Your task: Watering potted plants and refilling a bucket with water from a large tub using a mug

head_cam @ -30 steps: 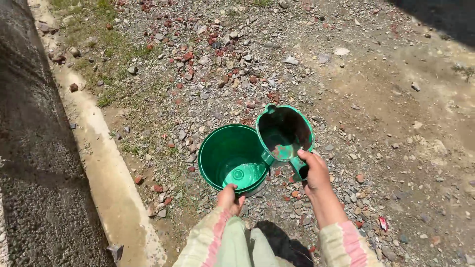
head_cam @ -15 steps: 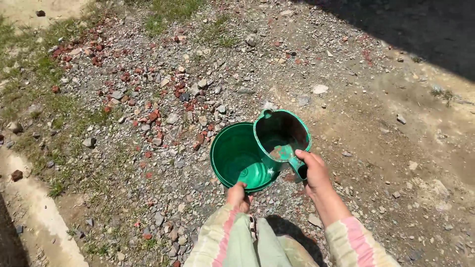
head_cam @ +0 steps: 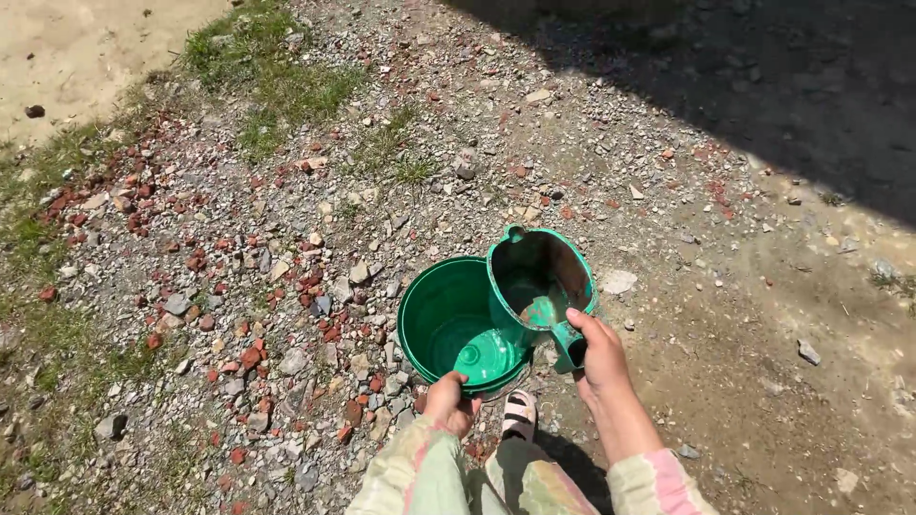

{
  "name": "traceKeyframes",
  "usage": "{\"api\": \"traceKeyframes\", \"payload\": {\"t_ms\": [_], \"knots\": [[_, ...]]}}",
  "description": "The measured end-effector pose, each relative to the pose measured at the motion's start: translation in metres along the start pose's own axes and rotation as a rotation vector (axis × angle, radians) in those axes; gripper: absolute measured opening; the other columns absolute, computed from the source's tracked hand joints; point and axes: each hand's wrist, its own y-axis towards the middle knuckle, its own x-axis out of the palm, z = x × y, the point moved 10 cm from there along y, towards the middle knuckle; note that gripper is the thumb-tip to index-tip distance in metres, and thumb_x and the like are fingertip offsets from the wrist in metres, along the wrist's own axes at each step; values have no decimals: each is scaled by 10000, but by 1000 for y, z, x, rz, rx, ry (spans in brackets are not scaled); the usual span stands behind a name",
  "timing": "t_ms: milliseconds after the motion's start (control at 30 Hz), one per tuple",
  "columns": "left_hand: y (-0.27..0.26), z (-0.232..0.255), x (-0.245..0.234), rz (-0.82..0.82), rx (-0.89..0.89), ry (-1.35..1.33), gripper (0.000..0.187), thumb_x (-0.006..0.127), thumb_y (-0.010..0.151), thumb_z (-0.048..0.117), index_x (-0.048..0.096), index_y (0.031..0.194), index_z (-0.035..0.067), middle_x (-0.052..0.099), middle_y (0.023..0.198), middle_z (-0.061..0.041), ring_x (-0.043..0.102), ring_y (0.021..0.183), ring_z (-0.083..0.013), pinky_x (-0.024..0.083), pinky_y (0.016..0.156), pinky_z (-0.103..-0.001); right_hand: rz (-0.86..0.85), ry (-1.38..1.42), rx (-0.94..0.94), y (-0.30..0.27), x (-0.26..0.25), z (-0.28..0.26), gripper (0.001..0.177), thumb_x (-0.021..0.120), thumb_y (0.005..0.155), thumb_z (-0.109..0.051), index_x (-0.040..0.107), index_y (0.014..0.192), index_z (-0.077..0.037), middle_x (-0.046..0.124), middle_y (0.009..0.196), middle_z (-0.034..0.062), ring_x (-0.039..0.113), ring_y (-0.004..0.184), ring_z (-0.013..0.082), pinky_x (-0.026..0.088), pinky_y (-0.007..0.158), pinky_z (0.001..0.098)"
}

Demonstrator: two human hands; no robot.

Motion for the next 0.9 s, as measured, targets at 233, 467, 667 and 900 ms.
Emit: {"api": "traceKeyframes", "payload": {"t_ms": [233,467,667,900], "knots": [[32,122,172,17,9,-66,177,573,937,86,527,1107,78,623,908,-178,625,620,-252,537,407,-278,13,-25,-40,168,86,-117,132,775,835,-153,667,808,-81,704,745,92,656,656,188,505,573,313],[109,253,364,-101,140,-108,474,614,886,31,391,1290,-76,427,1199,-249,589,1009,-359,600,875,-455,3,15,-144,340,185,-211,239,848,801,-164,648,735,-51,599,663,115,665,568,241,566,482,346],[196,343,551,-130,79,16,462,640,878,91,399,1252,-32,434,1171,-230,617,960,-341,631,791,-402,2,-57,-130,525,275,-277,258,862,795,-184,654,734,-45,601,656,118,657,553,250,573,461,398],[209,450,720,-150,6,90,468,625,857,111,413,1257,-9,464,1108,-169,680,872,-307,644,724,-328,44,-62,-142,662,367,-361,259,849,802,-162,634,732,-35,584,674,126,641,593,246,560,515,375]]}}
